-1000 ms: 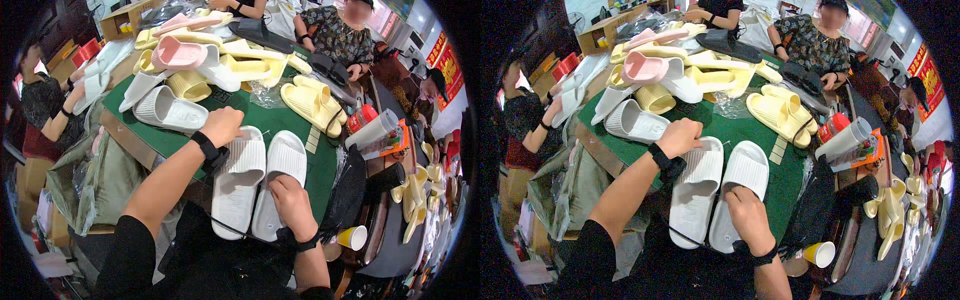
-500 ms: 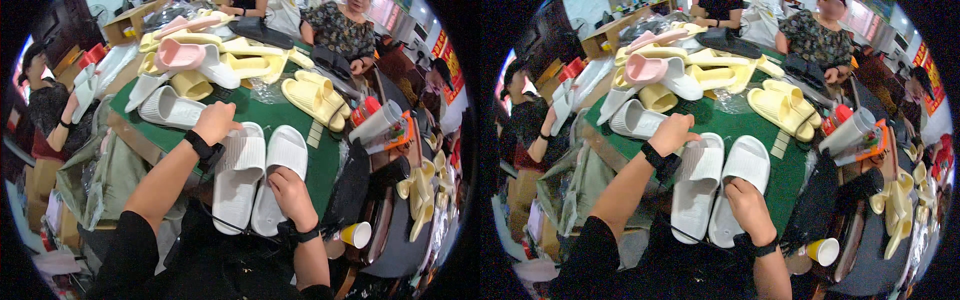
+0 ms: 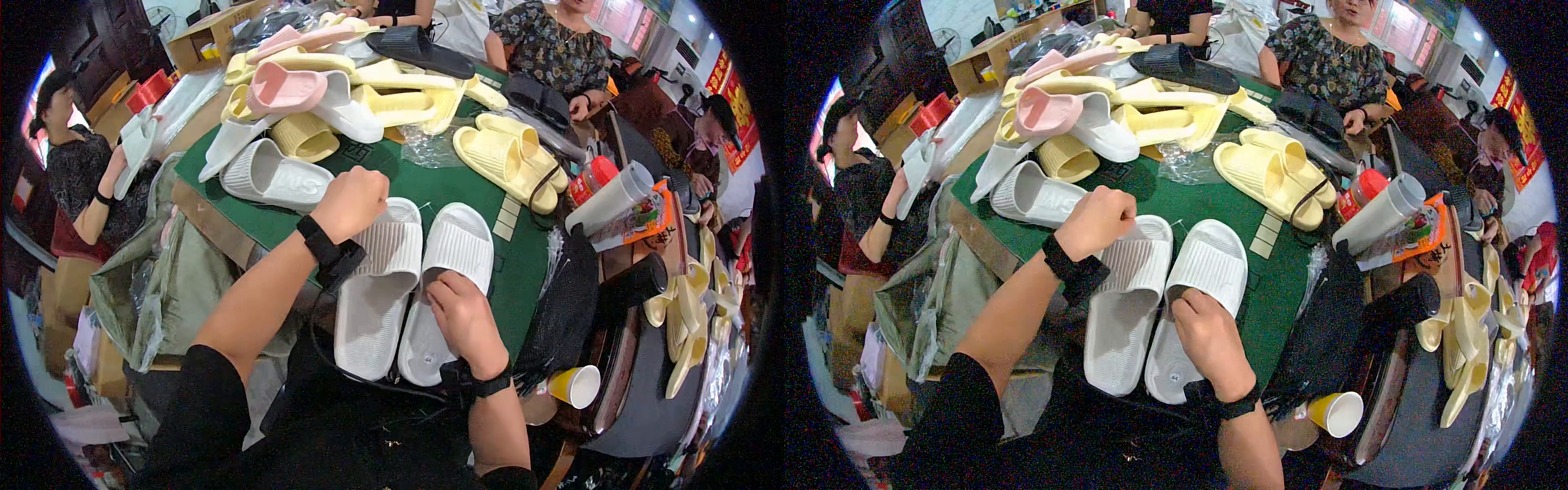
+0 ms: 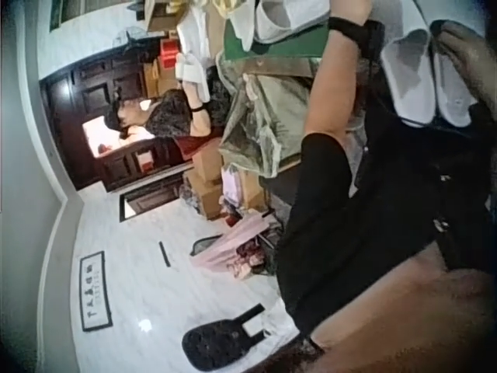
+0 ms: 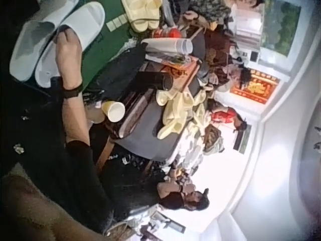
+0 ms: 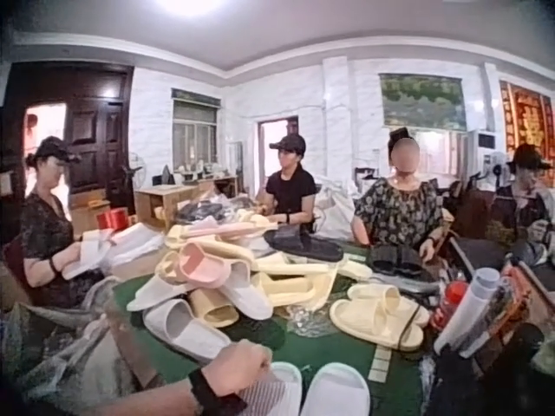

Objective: Assembling and checking components of plastic sandals at a manufacturing station.

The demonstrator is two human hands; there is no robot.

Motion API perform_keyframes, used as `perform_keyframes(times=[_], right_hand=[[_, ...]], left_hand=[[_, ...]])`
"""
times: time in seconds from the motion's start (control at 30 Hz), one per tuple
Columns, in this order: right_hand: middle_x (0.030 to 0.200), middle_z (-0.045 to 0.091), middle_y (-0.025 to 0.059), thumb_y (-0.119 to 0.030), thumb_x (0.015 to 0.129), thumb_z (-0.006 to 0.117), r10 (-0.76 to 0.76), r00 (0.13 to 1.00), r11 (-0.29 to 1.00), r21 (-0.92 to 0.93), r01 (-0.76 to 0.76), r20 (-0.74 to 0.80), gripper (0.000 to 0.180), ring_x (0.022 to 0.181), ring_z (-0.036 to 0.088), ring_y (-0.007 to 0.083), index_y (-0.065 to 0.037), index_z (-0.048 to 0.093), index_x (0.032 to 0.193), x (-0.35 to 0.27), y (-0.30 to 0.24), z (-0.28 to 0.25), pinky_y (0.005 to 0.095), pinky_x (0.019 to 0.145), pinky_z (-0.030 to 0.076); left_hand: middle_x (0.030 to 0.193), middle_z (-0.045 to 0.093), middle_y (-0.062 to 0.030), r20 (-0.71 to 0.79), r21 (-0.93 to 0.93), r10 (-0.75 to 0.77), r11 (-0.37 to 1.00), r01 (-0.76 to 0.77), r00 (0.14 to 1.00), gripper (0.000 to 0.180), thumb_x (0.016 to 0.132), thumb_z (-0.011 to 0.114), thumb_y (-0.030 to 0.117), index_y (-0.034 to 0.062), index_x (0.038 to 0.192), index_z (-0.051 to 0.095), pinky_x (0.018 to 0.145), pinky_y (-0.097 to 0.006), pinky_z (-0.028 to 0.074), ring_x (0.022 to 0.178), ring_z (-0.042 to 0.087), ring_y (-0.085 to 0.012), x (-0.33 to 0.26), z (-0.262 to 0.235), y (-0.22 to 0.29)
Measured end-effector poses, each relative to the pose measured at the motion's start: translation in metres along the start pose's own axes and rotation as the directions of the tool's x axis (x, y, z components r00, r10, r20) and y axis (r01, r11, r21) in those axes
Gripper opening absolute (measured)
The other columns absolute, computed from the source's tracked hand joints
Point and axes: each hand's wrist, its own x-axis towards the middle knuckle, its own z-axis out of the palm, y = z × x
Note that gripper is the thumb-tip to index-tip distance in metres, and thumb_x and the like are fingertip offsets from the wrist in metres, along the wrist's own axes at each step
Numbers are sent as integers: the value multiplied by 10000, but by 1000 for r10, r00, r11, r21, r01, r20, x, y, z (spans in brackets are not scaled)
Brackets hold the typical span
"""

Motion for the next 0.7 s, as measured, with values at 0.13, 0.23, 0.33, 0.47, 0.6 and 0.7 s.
perform_keyframes(times=[0.13,0.23,0.33,0.47,0.6,0.7], right_hand=[[832,565,142,-14,786,607,-13,1000,1000,-5,13,-5,46,794,602,347,0,575,815,-1,3,0,434,698,510],[833,562,148,-14,786,609,-3,1000,1000,-6,2,-22,42,794,599,349,-7,580,816,-1,2,-2,439,687,506],[819,555,149,-7,783,611,8,1000,1000,-17,-8,-4,46,783,597,350,-12,578,815,-1,2,-3,440,685,506],[818,555,145,-3,777,613,3,1000,1000,-12,-3,-25,51,781,595,349,-10,571,804,-3,3,-1,440,687,508],[823,560,141,2,773,612,-1,1000,1000,-4,1,-19,51,793,597,345,-7,578,810,-2,2,-2,436,692,511],[825,561,144,-3,777,611,-14,1000,1000,-1,14,-19,47,798,599,344,-6,580,814,-1,2,-2,437,694,510]], left_hand=[[796,684,-181,60,124,43,991,-50,997,272,719,788,283,39,800,699,673,-446,544,757,676,-369,2,-15,7],[862,684,-233,211,190,-119,979,79,970,360,716,822,290,-20,832,682,724,-460,559,837,685,-398,3,-18,1],[859,685,-242,233,55,-170,985,161,957,325,725,817,265,-15,834,694,728,-454,563,838,688,-392,0,0,-6],[826,688,-225,115,-67,-136,987,144,984,154,735,763,157,24,799,722,734,-455,562,827,686,-382,-6,5,-7],[700,668,-177,-71,-177,-48,984,35,996,85,703,699,104,19,713,702,660,-408,542,689,675,-330,-3,9,-7],[711,668,-185,-89,-141,-6,990,-7,996,127,715,729,138,14,716,700,660,-419,531,705,672,-341,4,6,-2]])
